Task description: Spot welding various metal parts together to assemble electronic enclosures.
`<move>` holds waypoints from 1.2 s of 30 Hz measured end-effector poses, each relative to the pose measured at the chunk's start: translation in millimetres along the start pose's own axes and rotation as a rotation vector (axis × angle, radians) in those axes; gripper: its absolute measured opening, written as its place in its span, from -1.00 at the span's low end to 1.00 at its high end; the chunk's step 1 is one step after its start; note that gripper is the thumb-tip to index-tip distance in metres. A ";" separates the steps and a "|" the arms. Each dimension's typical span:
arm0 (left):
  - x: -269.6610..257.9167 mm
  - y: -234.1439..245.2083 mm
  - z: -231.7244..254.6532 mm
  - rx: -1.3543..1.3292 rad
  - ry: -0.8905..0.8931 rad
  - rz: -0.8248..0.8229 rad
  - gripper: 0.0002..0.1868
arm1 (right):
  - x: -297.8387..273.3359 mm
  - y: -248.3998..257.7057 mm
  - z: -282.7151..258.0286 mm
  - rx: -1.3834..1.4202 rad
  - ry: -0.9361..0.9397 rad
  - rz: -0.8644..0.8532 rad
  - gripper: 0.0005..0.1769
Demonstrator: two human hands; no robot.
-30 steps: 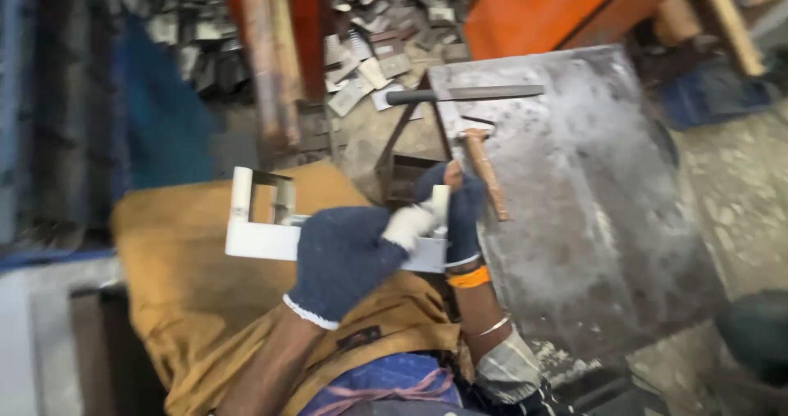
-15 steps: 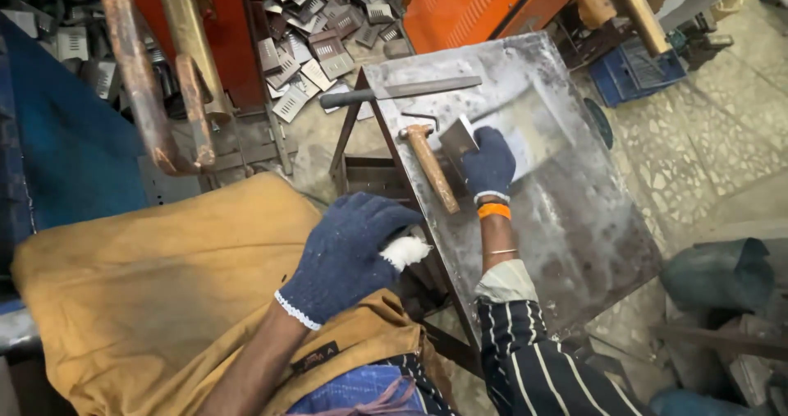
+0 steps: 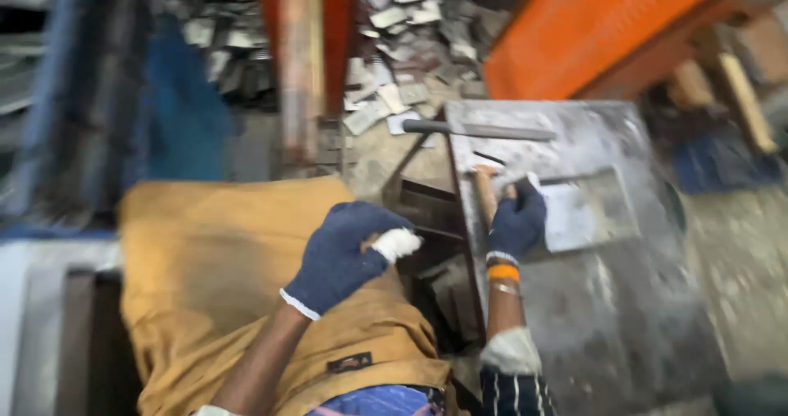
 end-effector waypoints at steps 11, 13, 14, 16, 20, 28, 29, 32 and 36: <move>-144.8 178.4 -112.2 0.632 0.497 0.831 -0.52 | -105.9 -68.0 -326.8 1.071 -0.004 -1.200 -0.89; -182.6 195.5 -119.0 1.114 0.601 0.954 -0.33 | -105.6 -68.5 -356.4 1.135 -0.075 -1.310 -0.88; -208.5 198.2 -138.1 1.240 0.720 0.975 -0.22 | -102.9 -65.7 -367.2 1.217 0.017 -1.304 -0.87; -249.3 204.4 -164.6 1.367 0.848 0.999 -0.11 | -98.1 -59.9 -383.3 1.303 0.119 -1.300 -0.86; -264.7 218.0 -144.7 1.066 0.984 0.931 -0.33 | -91.7 -51.8 -403.7 1.236 0.104 -1.328 -0.86; -205.0 238.8 3.2 1.433 0.631 0.797 -0.53 | -27.1 42.2 -516.9 1.133 0.819 -0.688 -0.52; -191.9 233.3 26.2 1.518 0.449 0.759 -0.59 | -34.0 41.3 -517.1 1.066 0.887 -0.622 -0.56; -162.6 236.6 51.4 1.594 0.128 0.790 -0.64 | -54.4 17.5 -495.8 0.918 0.833 -0.640 -0.59; -140.4 260.1 -4.7 1.213 -0.010 1.028 -0.61 | -55.3 -9.6 -445.0 0.713 0.593 -0.622 -0.52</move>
Point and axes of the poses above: each hand's wrist, its own x-axis towards the middle knuckle, its own y-axis out of the back of the hand, z = x × y, the point moved 3 cm from there along x, towards the middle knuckle, and after that the axes turned 8 degrees about y, right-handed, at the moved point
